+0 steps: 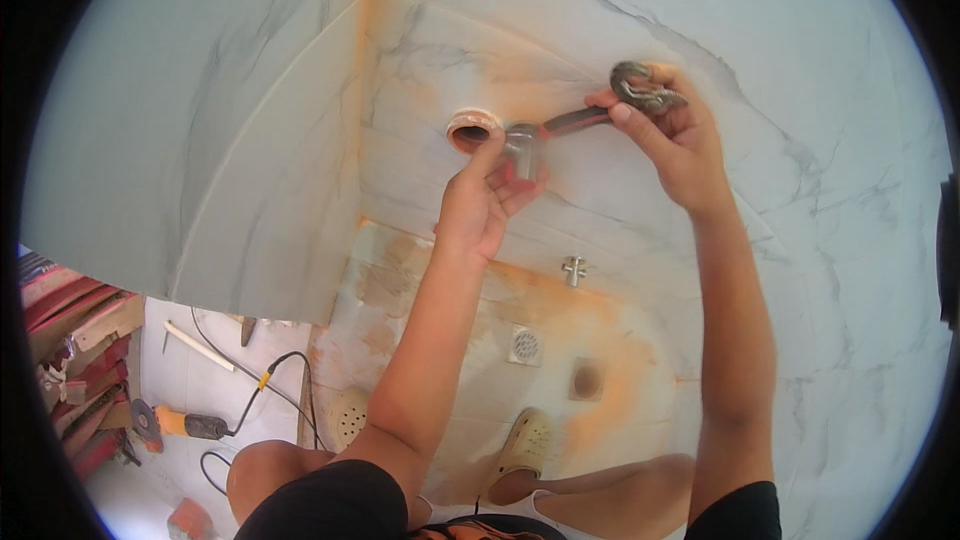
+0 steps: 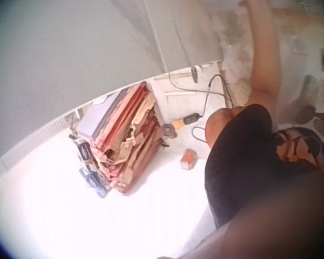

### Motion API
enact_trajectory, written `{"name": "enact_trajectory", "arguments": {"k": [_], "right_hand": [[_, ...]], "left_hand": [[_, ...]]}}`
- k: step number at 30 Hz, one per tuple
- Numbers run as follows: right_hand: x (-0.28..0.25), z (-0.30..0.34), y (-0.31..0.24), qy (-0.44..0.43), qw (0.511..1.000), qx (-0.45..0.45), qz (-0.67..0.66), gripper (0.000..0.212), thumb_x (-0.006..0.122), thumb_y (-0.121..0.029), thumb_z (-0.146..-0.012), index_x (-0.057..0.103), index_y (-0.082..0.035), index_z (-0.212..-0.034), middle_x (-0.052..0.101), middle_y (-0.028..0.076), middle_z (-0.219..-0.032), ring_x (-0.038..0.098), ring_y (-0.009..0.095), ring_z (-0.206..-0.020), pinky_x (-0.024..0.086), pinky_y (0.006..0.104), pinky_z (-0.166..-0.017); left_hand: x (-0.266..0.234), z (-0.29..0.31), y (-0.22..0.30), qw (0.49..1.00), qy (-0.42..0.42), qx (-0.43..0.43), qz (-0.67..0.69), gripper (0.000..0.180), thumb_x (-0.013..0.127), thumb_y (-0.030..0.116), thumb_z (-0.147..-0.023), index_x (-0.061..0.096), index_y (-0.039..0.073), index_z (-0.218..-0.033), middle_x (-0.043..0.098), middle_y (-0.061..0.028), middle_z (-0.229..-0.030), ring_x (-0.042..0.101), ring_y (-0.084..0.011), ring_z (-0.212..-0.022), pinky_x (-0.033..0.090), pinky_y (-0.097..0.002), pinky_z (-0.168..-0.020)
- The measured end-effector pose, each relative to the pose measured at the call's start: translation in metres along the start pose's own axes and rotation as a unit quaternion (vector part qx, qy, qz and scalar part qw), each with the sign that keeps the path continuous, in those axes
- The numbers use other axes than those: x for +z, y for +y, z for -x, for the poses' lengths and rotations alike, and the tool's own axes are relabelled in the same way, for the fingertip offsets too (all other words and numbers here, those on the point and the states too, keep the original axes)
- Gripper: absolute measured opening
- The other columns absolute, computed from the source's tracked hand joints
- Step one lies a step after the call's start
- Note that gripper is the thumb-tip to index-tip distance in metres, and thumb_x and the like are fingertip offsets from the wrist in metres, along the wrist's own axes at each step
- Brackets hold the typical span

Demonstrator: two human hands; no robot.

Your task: The person uses an angle grinder to cut a hole in a tiled wall, then inserts and secures a metal plumbing fixture using a wrench. The person handles the fixture, a rubber gasket, and a wrench while sitting on the floor.

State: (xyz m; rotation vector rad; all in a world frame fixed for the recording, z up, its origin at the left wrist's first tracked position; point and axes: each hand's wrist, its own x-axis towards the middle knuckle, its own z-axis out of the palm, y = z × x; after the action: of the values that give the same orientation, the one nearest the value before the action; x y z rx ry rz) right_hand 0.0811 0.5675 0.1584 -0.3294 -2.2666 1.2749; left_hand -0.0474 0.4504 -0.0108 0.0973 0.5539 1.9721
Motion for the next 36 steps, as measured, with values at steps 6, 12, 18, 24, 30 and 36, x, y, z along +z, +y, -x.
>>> {"name": "enact_trajectory", "arguments": {"k": [6, 12, 18, 24, 30, 36], "right_hand": [[0.003, 0.018, 0.012, 0.083, 0.996, -0.012, -0.034, 0.043, 0.068, 0.001, -0.098, 0.052, -0.002, -0.137, 0.075, 0.010, -0.113, 0.071, 0.020, -0.113, 0.055, 0.0320, -0.096], [-0.012, -0.005, -0.048, -0.049, 0.978, 0.028, 0.200, 0.041, 0.071, 0.005, -0.092, 0.062, -0.002, -0.130, 0.074, 0.004, -0.099, 0.073, 0.015, -0.105, 0.057, 0.0307, -0.090], [0.029, -0.043, -0.100, -0.265, 0.712, -0.015, 0.650, 0.026, 0.066, 0.005, -0.080, 0.069, -0.001, -0.106, 0.074, 0.013, -0.095, 0.070, 0.027, -0.082, 0.056, 0.0367, -0.075], [0.077, -0.059, -0.083, -0.391, 0.493, 0.033, 0.777, 0.011, 0.068, -0.003, -0.076, 0.074, -0.004, -0.085, 0.071, 0.015, -0.077, 0.070, 0.034, -0.075, 0.055, 0.0425, -0.066], [0.067, -0.054, -0.071, -0.342, 0.614, -0.014, 0.711, 0.003, 0.069, -0.008, -0.076, 0.072, -0.006, -0.076, 0.071, 0.015, -0.073, 0.071, 0.034, -0.070, 0.057, 0.0435, -0.064], [0.041, -0.037, -0.049, -0.329, 0.672, 0.051, 0.661, 0.009, 0.069, -0.010, -0.078, 0.068, -0.004, -0.086, 0.070, 0.018, -0.077, 0.069, 0.039, -0.075, 0.054, 0.0495, -0.070]], "left_hand": [[0.010, 0.007, -0.001, 0.999, -0.026, 0.017, 0.012, 0.046, 0.063, 0.042, -0.106, 0.064, 0.001, -0.126, 0.072, -0.0141, -0.110, 0.071, -0.0197, -0.099, 0.060, -0.0326, -0.088], [0.010, 0.011, -0.008, 0.992, -0.075, -0.025, 0.098, 0.036, 0.064, 0.034, -0.106, 0.064, 0.005, -0.126, 0.073, -0.0119, -0.109, 0.071, -0.0173, -0.087, 0.060, -0.0283, -0.081], [0.005, 0.003, -0.010, 0.985, -0.135, -0.081, 0.067, 0.028, 0.067, 0.025, -0.102, 0.064, 0.006, -0.123, 0.065, -0.0009, -0.087, 0.057, -0.0091, -0.068, 0.043, -0.0230, -0.059], [0.007, -0.001, -0.013, 0.983, -0.132, -0.094, 0.082, 0.015, 0.065, 0.021, -0.102, 0.062, 0.008, -0.108, 0.052, 0.0030, -0.078, 0.044, -0.0067, -0.061, 0.035, -0.0245, -0.054], [0.008, 0.002, -0.009, 0.983, -0.149, -0.093, 0.059, 0.012, 0.062, 0.020, -0.101, 0.058, 0.011, -0.107, 0.048, 0.0046, -0.078, 0.040, -0.0056, -0.062, 0.031, -0.0232, -0.056], [0.011, 0.001, -0.008, 0.987, -0.124, -0.093, 0.035, 0.011, 0.062, 0.019, -0.103, 0.060, 0.009, -0.107, 0.050, 0.0041, -0.076, 0.040, -0.0055, -0.058, 0.031, -0.0228, -0.053]]}}
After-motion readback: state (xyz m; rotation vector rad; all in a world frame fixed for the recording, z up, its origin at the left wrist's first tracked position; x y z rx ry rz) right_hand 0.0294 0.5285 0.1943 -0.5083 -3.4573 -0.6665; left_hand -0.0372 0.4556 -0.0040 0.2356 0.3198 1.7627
